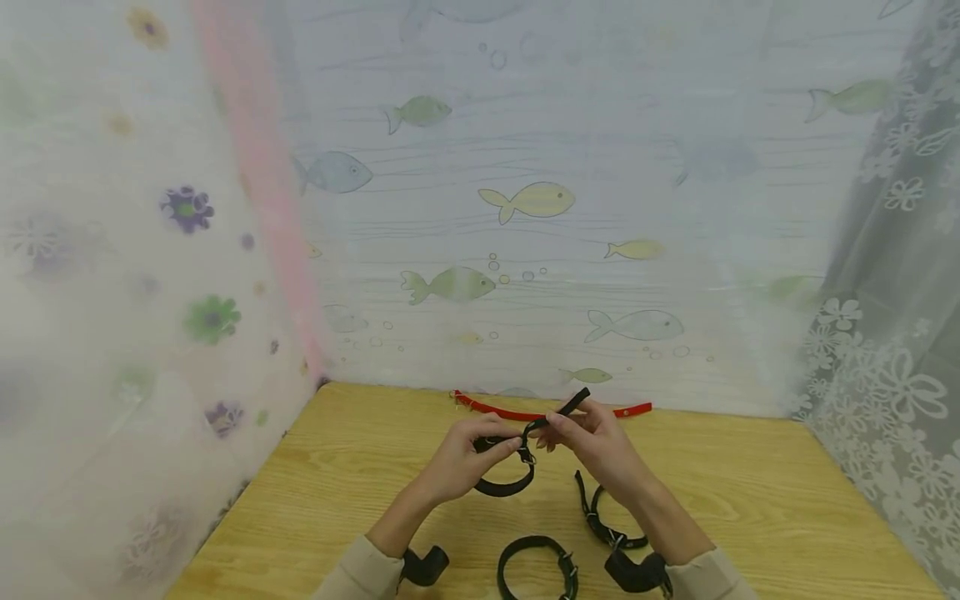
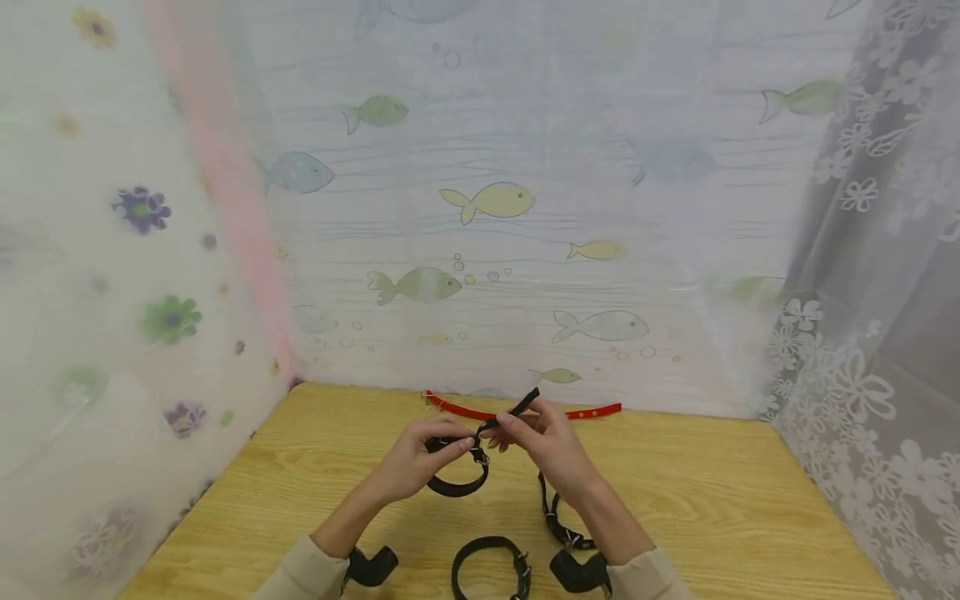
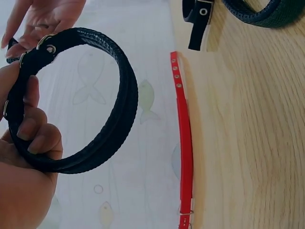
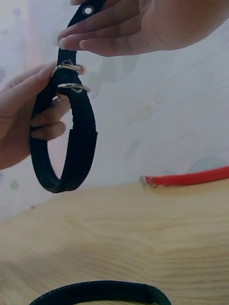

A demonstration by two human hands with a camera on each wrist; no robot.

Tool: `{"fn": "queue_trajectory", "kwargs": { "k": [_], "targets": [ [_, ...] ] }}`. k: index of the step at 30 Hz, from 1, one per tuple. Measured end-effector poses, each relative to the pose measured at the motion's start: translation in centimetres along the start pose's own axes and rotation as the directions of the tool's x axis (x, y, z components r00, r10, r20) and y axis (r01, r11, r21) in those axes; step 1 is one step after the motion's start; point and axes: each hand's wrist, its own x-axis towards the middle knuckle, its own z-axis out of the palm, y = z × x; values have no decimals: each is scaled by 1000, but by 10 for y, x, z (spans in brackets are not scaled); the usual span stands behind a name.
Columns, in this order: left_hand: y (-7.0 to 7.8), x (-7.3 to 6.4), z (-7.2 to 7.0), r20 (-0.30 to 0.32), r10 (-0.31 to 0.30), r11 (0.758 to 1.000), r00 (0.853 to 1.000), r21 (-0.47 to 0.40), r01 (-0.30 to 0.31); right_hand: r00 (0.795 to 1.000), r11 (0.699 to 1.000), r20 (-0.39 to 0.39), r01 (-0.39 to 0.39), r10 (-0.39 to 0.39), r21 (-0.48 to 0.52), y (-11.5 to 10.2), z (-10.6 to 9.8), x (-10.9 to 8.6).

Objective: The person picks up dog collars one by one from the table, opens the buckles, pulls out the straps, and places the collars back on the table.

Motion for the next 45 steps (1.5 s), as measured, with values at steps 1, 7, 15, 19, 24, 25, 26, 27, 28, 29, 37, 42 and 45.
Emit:
{"fn": "queue_trajectory", "kwargs": {
  "k": [1, 7, 15, 19, 24, 25, 26, 27, 28, 29, 37, 42, 45],
  "targets": [
    [0, 0, 0, -1, -3, 1000, 1000, -7, 3, 1000, 1000, 12, 5, -5, 26, 1, 0, 0],
    [-23, 2, 3, -29, -23, 1000, 999, 7, 23, 1000, 1000, -5, -3, 3, 23, 4, 1, 1],
    [-43, 1, 6, -11, 36, 994, 999, 100, -34, 999, 975, 34, -22, 31, -223, 3, 5, 4],
    [-41, 0, 6, 12, 22, 993, 1000, 112, -23, 998, 957, 49, -12, 27, -289, 6, 5, 3],
    [-38, 1, 5, 38, -43, 991, 998, 128, 38, 998, 940, 55, 35, -17, -339, 6, 4, 3],
    [-38, 2, 5, 42, -52, 990, 998, 134, 46, 998, 937, 56, 43, -25, -347, 6, 5, 3],
    [-37, 2, 5, 46, -60, 989, 997, 139, 53, 998, 934, 58, 50, -32, -353, 5, 5, 3],
    [-36, 2, 4, 51, -68, 988, 996, 141, 60, 998, 932, 58, 54, -35, -359, 4, 5, 3],
    [-36, 2, 4, 53, -71, 987, 996, 145, 62, 998, 930, 59, 57, -38, -362, 4, 6, 3],
    [-36, 2, 4, 55, -73, 987, 996, 150, 64, 997, 931, 61, 59, -39, -361, 4, 6, 3],
    [-34, 3, 3, 98, -55, 988, 994, 151, 40, 995, 941, 76, 79, -57, -328, 2, 7, 1],
    [-34, 4, 2, 132, -36, 990, 991, 142, 17, 995, 943, 77, 84, -62, -323, 2, 7, 1],
    [-34, 4, 1, 149, -46, 990, 988, 135, 26, 995, 948, 68, 85, -68, -308, 3, 5, 0]
  ]
}}
